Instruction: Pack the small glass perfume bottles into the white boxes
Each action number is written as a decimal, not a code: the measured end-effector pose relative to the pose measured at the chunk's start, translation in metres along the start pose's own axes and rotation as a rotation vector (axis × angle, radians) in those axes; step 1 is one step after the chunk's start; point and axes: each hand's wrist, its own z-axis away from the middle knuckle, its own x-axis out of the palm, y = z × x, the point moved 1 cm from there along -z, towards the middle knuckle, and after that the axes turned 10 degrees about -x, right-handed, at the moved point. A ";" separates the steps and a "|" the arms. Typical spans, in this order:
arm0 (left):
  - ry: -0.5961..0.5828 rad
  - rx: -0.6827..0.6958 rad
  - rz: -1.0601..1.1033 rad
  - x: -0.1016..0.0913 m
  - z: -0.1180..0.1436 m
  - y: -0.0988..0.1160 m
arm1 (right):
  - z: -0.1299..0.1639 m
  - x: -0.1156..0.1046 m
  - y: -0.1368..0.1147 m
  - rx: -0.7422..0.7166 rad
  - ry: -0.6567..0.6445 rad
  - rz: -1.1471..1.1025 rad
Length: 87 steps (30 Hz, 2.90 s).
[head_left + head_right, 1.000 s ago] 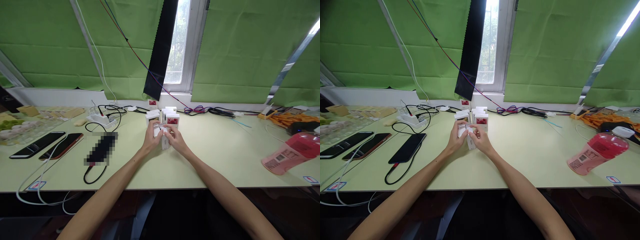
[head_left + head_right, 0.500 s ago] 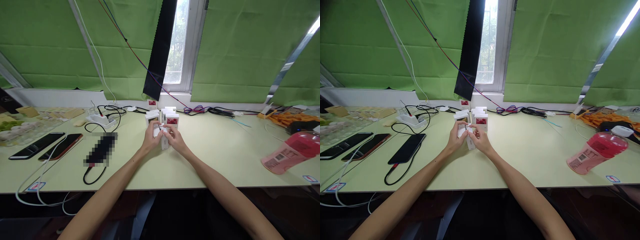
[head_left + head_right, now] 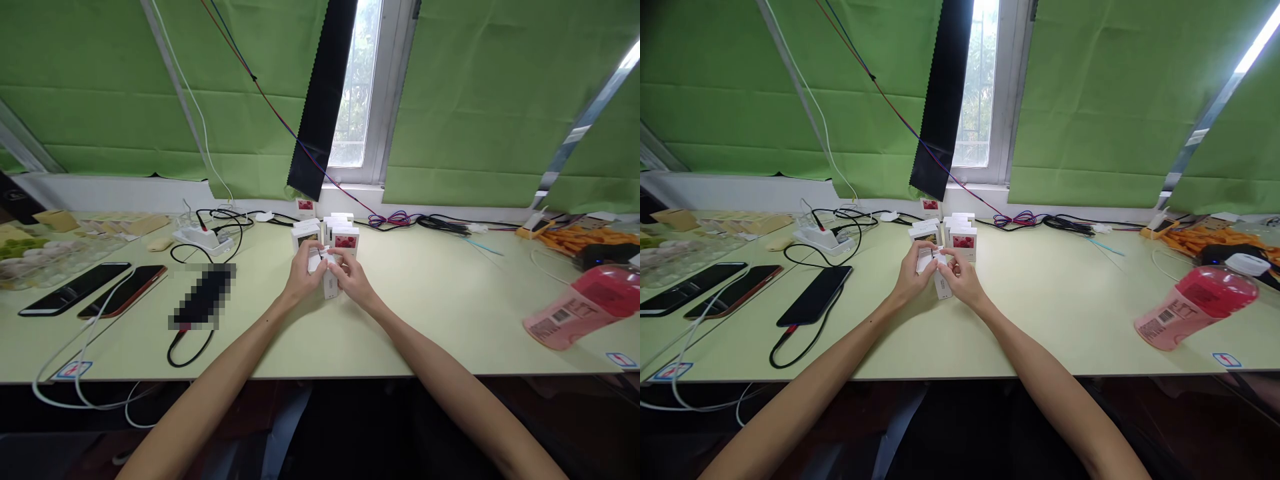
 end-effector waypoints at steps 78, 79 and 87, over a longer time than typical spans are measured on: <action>-0.058 0.056 -0.071 -0.004 -0.004 0.007 | 0.000 -0.003 0.001 -0.003 -0.023 0.010; -0.058 0.058 -0.073 -0.004 -0.004 0.007 | 0.000 -0.003 0.001 -0.003 -0.022 0.012; -0.065 0.051 -0.065 -0.005 -0.005 0.007 | 0.000 -0.003 0.000 0.001 -0.021 0.022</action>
